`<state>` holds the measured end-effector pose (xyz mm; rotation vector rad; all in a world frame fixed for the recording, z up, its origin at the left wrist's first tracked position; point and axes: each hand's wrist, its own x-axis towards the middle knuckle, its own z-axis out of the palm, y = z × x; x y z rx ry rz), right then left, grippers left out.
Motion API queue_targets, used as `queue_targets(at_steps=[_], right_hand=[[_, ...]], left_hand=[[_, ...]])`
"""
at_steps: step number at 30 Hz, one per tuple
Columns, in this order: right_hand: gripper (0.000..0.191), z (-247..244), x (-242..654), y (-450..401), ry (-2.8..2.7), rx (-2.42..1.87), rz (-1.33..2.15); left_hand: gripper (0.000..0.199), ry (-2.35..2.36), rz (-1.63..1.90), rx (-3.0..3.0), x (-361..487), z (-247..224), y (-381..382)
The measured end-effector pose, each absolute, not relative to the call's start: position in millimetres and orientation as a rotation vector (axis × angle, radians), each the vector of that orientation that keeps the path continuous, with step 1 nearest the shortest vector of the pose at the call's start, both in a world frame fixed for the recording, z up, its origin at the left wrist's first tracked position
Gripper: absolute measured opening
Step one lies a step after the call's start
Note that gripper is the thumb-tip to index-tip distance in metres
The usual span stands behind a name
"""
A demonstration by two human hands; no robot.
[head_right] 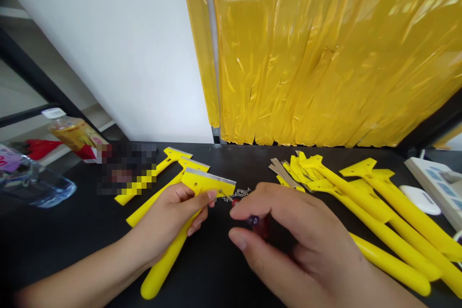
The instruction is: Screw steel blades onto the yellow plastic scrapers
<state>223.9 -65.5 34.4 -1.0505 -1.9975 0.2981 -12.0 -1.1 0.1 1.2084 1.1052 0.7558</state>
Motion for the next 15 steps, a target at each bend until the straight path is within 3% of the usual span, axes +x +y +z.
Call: queue_targets(at_steps=[9, 15], right_hand=[[0.024, 44, 217, -61, -2.126, -0.894, 0.194], [0.024, 39, 223, -66, -2.061, -1.004, 0.316]], left_hand=[[0.032, 1.102, 0.765, 1.216, -12, -1, -1], [0.033, 1.106, 0.760, 1.231, -12, -1, -1]])
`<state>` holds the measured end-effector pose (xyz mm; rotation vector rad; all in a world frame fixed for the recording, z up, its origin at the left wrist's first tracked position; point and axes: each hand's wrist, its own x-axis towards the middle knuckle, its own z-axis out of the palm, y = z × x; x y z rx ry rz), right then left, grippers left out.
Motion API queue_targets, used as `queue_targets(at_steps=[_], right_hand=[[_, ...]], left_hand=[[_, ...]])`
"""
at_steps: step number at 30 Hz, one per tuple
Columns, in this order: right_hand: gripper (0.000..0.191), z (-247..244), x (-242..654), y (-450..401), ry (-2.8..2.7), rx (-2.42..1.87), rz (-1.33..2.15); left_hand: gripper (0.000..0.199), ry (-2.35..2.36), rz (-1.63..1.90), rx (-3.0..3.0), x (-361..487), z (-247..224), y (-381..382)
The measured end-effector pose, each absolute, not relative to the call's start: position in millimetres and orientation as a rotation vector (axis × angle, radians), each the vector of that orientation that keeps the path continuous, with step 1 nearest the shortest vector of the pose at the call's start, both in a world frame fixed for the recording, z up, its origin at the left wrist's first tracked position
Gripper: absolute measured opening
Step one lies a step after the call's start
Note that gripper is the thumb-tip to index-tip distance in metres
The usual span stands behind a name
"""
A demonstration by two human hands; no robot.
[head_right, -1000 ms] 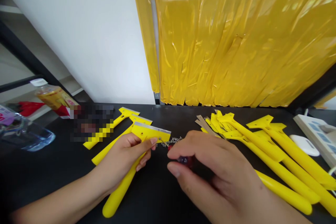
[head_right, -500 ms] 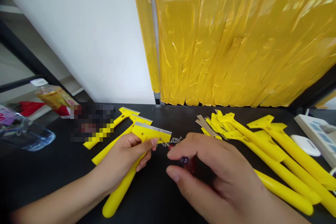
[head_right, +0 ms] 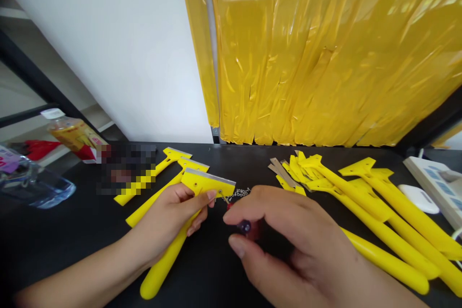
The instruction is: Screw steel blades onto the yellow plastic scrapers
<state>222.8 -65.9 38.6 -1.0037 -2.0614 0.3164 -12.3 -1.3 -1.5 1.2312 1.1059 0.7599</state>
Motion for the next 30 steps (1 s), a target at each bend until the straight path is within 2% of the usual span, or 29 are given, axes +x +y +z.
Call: queue_targets(at_steps=[8, 18, 24, 30], right_hand=[[0.023, 38.9, 223.4, -61.5, -2.179, -0.889, 0.051], [0.025, 44.2, 225.8, -62.1, -2.193, -0.930, 0.274], [0.013, 41.3, 225.1, -60.5, -2.174, -0.946, 0.172], [0.019, 46.3, 226.4, -58.5, -2.205, -0.927, 0.207]], left_hand=[[0.032, 1.106, 0.749, 1.231, -12.2, -4.4, -0.6], [0.032, 1.104, 0.765, 1.203, -11.1, -3.2, -0.1], [0.030, 1.105, 0.752, 1.189, -10.8, -1.4, -1.8], [0.031, 1.108, 0.756, 1.191, -11.3, -2.8, -0.8]])
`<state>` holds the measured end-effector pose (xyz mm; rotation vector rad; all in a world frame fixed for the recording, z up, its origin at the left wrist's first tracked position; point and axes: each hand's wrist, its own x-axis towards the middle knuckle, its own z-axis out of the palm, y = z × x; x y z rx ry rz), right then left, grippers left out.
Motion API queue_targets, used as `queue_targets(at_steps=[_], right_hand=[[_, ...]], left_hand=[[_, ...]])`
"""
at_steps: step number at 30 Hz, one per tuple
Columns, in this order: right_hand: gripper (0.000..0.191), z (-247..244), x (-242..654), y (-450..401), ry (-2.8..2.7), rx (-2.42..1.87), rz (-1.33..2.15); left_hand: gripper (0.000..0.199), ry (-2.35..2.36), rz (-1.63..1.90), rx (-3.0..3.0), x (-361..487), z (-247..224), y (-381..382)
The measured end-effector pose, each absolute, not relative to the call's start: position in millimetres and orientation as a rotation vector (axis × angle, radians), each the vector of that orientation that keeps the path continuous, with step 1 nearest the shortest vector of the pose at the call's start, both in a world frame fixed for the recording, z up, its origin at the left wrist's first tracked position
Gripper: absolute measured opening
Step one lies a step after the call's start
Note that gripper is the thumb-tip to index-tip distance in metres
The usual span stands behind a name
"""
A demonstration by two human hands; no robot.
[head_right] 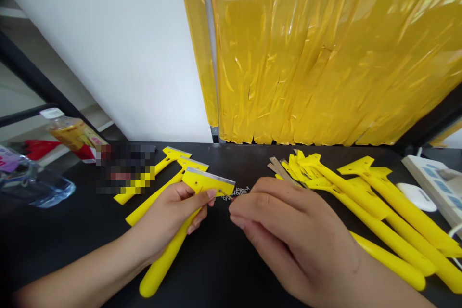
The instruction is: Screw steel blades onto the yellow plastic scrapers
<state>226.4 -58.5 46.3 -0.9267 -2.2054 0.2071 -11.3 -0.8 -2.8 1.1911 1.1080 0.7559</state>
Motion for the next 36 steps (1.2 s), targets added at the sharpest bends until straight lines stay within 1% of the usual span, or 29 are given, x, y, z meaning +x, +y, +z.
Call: queue_targets(at_steps=[2, 5, 7, 12, 15, 19, 23, 29, 32, 36], right_hand=[[0.020, 47, 228, -60, -2.189, -0.949, 0.247], [0.032, 44, 231, -62, -2.221, -0.987, 0.230], [0.034, 41, 232, -63, -2.255, -0.980, 0.179], [0.018, 41, 230, -59, -2.239, -0.974, 0.014], [0.013, 41, 228, -58, -2.233, -0.955, -0.017], [0.009, 36, 222, -58, -2.155, -0.990, 0.024], [0.012, 30, 214, -59, -2.056, -1.042, -0.012], [0.003, 26, 213, -54, -1.937, -1.118, -0.079], [0.013, 19, 217, -51, -1.877, -1.073, -0.028], [0.031, 11, 221, -53, -1.697, -0.947, 0.261]], left_hand=[[0.030, 1.109, 0.758, 1.186, -11, -3, 0], [0.030, 1.107, 0.760, 1.179, -12, -3, 0], [0.030, 1.106, 0.769, 1.173, -11, -3, 0], [0.030, 1.103, 0.764, 1.167, -9, -1, -2], [0.031, 1.098, 0.775, 1.171, -9, 0, -2], [0.031, 1.111, 0.813, 1.161, -9, -1, -1], [0.030, 1.107, 0.859, 1.175, -9, -1, 0], [0.032, 1.011, 0.901, 1.088, -10, 0, -3], [0.032, 0.908, 0.901, 0.979, -10, 0, -3], [0.023, 0.865, 0.961, 0.892, -8, -1, -1]])
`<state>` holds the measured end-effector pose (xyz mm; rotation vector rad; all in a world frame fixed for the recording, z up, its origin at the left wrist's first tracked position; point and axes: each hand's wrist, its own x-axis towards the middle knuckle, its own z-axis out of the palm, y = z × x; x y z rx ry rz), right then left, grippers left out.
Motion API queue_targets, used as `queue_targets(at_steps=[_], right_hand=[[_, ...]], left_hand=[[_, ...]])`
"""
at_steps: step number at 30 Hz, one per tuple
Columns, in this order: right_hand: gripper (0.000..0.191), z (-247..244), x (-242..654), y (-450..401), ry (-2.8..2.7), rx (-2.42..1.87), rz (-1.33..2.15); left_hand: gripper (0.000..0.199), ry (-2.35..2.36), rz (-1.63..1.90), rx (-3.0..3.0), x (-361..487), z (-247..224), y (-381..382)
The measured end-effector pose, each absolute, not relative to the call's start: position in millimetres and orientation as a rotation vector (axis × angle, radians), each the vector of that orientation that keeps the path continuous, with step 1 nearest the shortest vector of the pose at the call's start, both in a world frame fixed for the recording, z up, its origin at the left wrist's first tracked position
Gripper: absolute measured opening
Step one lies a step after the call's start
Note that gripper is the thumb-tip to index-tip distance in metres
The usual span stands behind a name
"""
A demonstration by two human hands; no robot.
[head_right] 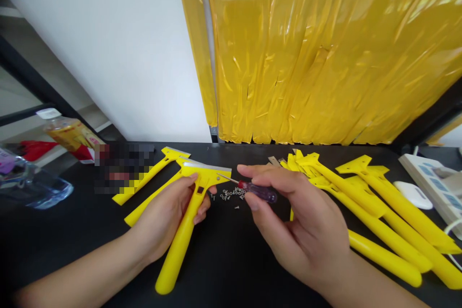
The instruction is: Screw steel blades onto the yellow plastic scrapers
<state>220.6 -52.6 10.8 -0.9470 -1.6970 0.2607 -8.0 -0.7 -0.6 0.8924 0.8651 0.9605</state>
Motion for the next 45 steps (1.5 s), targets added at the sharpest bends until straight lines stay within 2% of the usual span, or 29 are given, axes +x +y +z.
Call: queue_targets(at_steps=[3, 8, 11, 15, 25, 31, 37, 45], right_hand=[[0.034, 12, 218, -55, -1.714, -0.980, 0.299], [0.014, 9, 206, -48, -1.969, -1.276, 0.445], [0.016, -1, 199, -45, -2.147, -1.555, 0.573], [0.019, -15, 193, -44, -2.289, -1.734, 0.557], [0.018, -26, 193, -30, -2.347, -1.624, 0.414], [0.039, -37, 190, -29, -2.398, -1.481, 0.433], [0.048, -44, 191, -27, -2.419, -1.429, 0.429], [0.030, -44, 192, -27, -2.441, -1.309, 0.474]], left_hand=[[0.015, 0.891, 1.023, 0.880, -8, -1, 3], [0.020, 0.955, 1.043, 0.899, -10, -1, 8], [0.021, 1.000, 1.023, 0.872, -10, -1, 10], [0.021, 0.993, 1.014, 0.839, -9, 0, 10], [0.022, 0.959, 1.011, 0.854, -8, 3, 7], [0.021, 0.949, 1.016, 0.879, -8, 4, 4], [0.022, 0.949, 1.021, 0.884, -9, 5, 3], [0.022, 0.953, 1.018, 0.874, -8, 3, 4]])
